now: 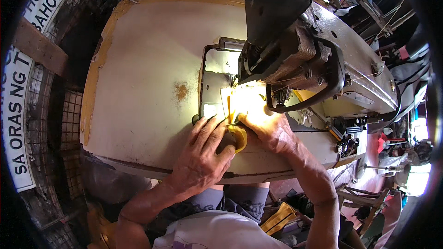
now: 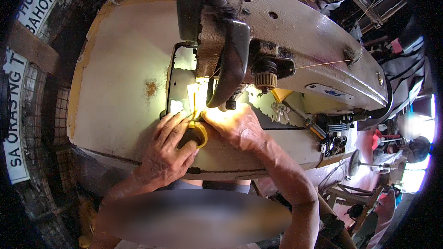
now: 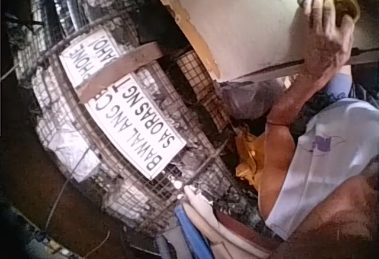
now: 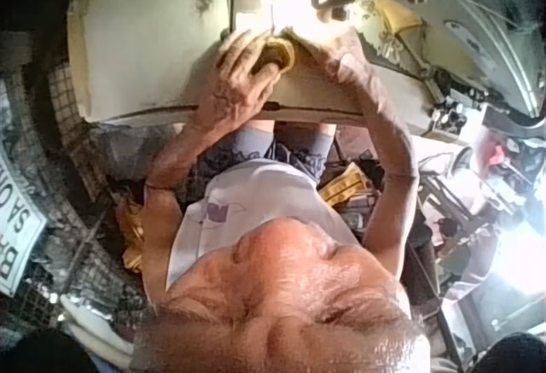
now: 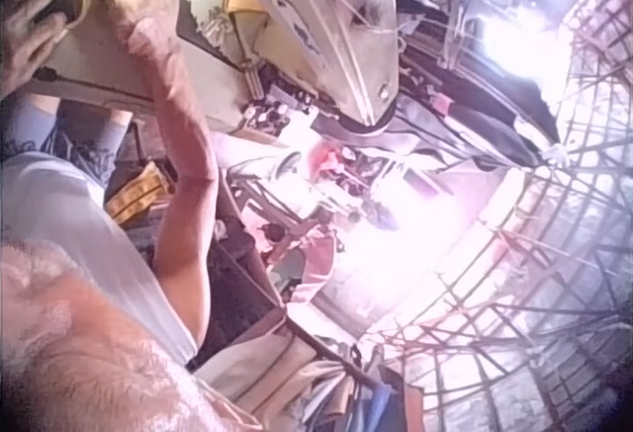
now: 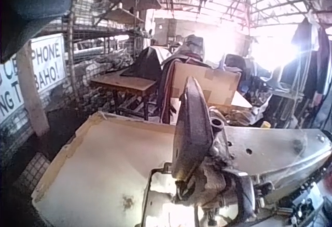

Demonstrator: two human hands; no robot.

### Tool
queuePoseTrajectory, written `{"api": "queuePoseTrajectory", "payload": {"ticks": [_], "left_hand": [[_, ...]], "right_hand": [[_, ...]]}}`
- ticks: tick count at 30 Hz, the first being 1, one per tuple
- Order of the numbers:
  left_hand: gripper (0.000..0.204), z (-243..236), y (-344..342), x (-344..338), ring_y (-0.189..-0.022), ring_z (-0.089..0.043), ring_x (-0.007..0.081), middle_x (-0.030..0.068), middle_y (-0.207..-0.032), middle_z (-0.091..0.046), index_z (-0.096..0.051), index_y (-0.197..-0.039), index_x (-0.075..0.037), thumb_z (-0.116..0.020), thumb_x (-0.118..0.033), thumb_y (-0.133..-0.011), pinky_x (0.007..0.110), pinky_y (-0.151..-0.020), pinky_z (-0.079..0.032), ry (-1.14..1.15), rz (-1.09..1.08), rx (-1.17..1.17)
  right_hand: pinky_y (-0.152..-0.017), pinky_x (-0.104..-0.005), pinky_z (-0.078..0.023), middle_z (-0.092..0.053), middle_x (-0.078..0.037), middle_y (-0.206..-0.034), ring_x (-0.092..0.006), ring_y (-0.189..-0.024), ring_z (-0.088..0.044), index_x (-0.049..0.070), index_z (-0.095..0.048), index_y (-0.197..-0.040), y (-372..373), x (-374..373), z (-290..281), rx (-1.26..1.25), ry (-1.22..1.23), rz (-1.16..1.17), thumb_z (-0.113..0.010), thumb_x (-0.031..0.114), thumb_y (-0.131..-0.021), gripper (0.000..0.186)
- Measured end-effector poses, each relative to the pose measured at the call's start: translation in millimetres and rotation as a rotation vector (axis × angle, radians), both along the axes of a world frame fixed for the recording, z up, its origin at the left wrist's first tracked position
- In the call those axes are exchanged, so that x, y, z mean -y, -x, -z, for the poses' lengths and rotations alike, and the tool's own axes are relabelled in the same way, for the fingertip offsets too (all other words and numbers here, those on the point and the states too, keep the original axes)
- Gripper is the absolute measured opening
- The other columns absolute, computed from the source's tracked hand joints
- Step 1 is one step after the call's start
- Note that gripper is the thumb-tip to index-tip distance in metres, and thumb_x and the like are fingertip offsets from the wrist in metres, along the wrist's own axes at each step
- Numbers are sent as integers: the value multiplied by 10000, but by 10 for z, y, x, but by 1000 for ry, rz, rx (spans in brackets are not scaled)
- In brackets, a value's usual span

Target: The recorder is using an industrial sewing machine to stitch together yellow leather pieces to create small pouches or bags.

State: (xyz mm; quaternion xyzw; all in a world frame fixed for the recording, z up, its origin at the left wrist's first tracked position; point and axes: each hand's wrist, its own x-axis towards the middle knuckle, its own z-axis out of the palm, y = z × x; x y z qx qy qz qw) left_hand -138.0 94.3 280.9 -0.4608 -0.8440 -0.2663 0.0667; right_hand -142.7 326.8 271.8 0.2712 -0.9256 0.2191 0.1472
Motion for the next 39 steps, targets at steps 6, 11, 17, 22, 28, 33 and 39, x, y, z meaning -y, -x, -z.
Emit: {"api": "queuePoseTrajectory", "payload": {"ticks": [6, 11, 17, 22, 28, 33, 39], "left_hand": [[168, 79, -46, 101, -1260, -537, 418, 248, -1334, -541, -591, -944, -5, -677, -132, -873, 569, -1134, -400, -60, 28, 6], [252, 136, -105, 493, -1155, -602, 394, 206, -1231, -581, -586, -1077, 15, -665, -2, -838, 547, -1049, -481, -185, 89, 52], [305, 3, -204, 206, -927, -639, 365, 157, -1029, -636, -596, -1131, -5, -623, 56, -833, 502, -828, -523, -145, 88, 154], [232, -245, -394, -215, -885, -643, 328, 132, -982, -625, -625, -1085, -42, -687, -15, -863, 446, -770, -535, -175, 295, 208], [146, -274, -433, -360, -797, -666, 362, 162, -846, -656, -657, -1047, 2, -680, -21, -905, 442, -711, -532, -125, 238, 299], [145, -141, -156, -743, -790, -661, 358, 143, -850, -654, -653, -1057, -6, -672, -80, -934, 443, -698, -529, -171, 205, 131], [233, 92, 459, -1675, -1097, -616, 345, 146, -1185, -640, -669, -1153, 11, -646, -27, -925, 446, -920, -502, -170, 241, -196]], "right_hand": [[-779, -428, -552, -675, -165, -993, -350, -901, -677, 55, -671, -1069, -267, -45, -48, 122, 5, 169, -765, 157, -810, 293], [-616, -384, -540, -639, -83, -851, -261, -705, -651, 88, -678, -1193, -1045, -299, -184, 9, 66, 614, -829, 173, -826, 406], [-1002, -482, -478, -576, -157, -1308, -356, -1258, -537, 96, -642, -1336, -1427, -405, -180, -77, -150, 662, -838, 264, -802, 593], [-917, -431, -546, -618, -206, -1269, -377, -1114, -640, 61, -511, -1470, -1480, -27, -329, 229, 566, 148, -815, 178, -822, 725], [-685, -417, -558, -694, -138, -949, -339, -813, -692, 16, -683, -1198, -1707, -48, -161, 65, 579, 178, -759, 33, -754, 451], [-705, -387, -585, -718, -149, -1001, -301, -847, -710, -1, -699, -1165, -1946, -357, -295, -148, 271, 575, -736, 13, -711, 455], [-718, -373, -581, -691, -158, -1009, -314, -859, -703, 21, -703, -1217, -1768, -690, -529, -380, 124, 804, -710, -79, -836, 394]]}}
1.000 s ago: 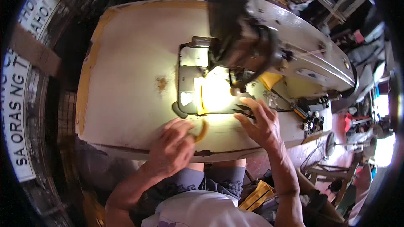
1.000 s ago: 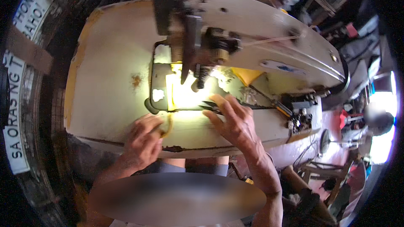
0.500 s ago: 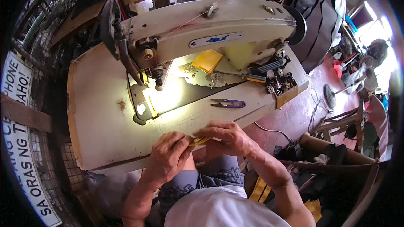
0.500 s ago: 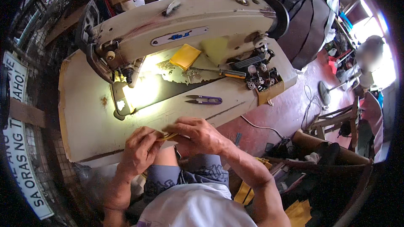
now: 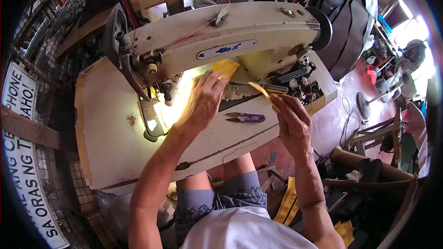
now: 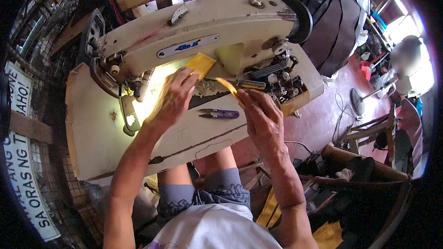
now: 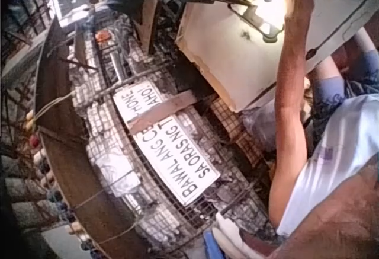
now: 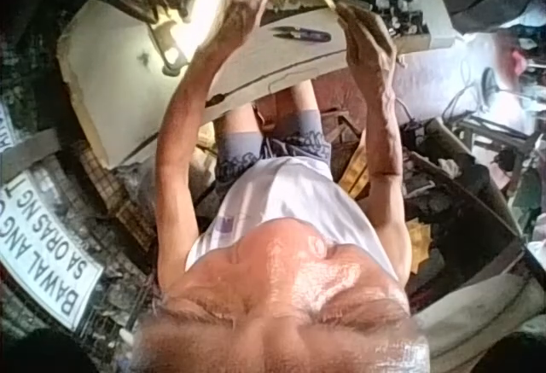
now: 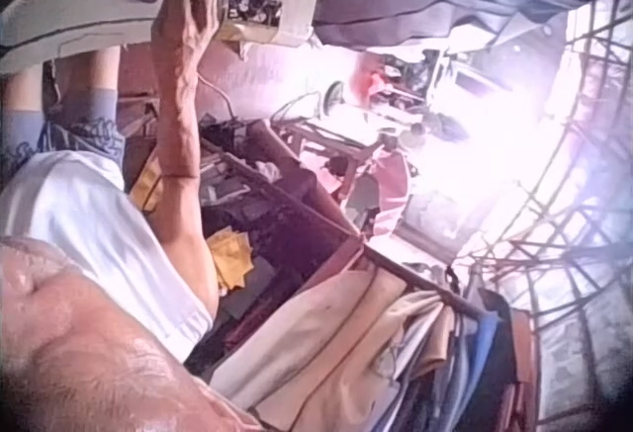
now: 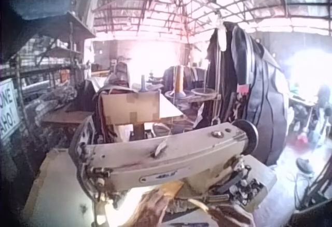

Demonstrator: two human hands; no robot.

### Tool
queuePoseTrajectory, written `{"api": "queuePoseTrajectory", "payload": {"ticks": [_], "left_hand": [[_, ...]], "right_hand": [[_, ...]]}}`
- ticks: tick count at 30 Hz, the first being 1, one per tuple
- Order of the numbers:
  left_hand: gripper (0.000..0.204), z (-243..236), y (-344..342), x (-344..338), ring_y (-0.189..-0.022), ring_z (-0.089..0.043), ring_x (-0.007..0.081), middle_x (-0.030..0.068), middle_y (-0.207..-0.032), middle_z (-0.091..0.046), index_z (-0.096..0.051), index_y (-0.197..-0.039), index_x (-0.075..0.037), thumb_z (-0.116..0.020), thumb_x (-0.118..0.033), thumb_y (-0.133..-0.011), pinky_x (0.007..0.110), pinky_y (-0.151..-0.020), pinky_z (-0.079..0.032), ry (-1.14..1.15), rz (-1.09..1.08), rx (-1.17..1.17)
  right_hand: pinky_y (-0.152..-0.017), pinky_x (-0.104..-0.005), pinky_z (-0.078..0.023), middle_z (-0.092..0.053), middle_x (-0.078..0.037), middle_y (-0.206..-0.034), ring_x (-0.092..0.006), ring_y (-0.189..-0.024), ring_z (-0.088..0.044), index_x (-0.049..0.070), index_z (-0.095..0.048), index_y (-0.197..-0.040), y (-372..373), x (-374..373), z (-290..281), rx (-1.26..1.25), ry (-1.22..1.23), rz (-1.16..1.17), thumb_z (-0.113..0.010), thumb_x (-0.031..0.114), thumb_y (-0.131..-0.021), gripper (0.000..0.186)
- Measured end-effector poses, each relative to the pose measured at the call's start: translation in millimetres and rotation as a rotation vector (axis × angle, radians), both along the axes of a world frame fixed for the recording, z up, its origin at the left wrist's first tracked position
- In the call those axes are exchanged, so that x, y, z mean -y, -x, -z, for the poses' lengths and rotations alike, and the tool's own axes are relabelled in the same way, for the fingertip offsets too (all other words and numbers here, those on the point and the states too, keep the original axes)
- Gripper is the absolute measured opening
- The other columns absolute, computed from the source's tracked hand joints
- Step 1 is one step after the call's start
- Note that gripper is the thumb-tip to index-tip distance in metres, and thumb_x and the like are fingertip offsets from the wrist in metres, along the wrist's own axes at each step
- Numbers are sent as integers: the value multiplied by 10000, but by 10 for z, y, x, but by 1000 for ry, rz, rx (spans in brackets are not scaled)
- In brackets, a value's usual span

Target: The recorder is using an industrial sewing machine to stitch together yellow leather pieces to create small pouches or bags.

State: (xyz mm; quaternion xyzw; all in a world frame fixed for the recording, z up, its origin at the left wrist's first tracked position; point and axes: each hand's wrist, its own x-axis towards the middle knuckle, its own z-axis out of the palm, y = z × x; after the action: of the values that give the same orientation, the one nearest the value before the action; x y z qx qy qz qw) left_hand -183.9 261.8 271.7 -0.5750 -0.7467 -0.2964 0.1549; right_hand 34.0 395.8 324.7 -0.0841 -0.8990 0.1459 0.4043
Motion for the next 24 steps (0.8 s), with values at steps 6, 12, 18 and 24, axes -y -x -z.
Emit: {"api": "queuePoseTrajectory", "payload": {"ticks": [6, 12, 18, 24], "left_hand": [[302, 223, 232, -231, -1129, -608, 305, 147, -1216, -637, -685, -1182, -30, -625, -45, -886, 424, -980, -444, 186, -125, -137], [306, 115, 127, -119, -1184, -589, 314, 163, -1227, -621, -668, -1167, -12, -613, -81, -874, 437, -1038, -440, 246, -173, -212], [295, 375, 287, -331, -1248, -586, 347, 131, -1349, -623, -677, -1178, -58, -624, -80, -888, 462, -1077, -434, -38, -39, -240], [105, 211, 298, -311, -981, -653, 256, 78, -931, -660, -641, -912, -69, -644, -133, -829, 405, -863, -514, 33, -47, -180]], "right_hand": [[-695, -354, -585, -692, -158, -1010, -279, -836, -706, 6, -700, -1225, 240, -146, -145, -109, -165, 16, -728, -95, -807, 431], [-731, -372, -596, -691, -136, -1047, -283, -875, -709, 36, -705, -1204, 497, -241, -127, -126, -240, 88, -732, -64, -799, 418], [-754, -369, -602, -698, -130, -1036, -284, -889, -716, 45, -712, -1192, 591, -181, 78, -44, -244, 125, -715, -65, -809, 399], [-793, -392, -606, -708, -137, -1071, -297, -917, -722, 74, -725, -1184, 625, -266, 184, -9, -183, 158, -674, -52, -869, 343]]}}
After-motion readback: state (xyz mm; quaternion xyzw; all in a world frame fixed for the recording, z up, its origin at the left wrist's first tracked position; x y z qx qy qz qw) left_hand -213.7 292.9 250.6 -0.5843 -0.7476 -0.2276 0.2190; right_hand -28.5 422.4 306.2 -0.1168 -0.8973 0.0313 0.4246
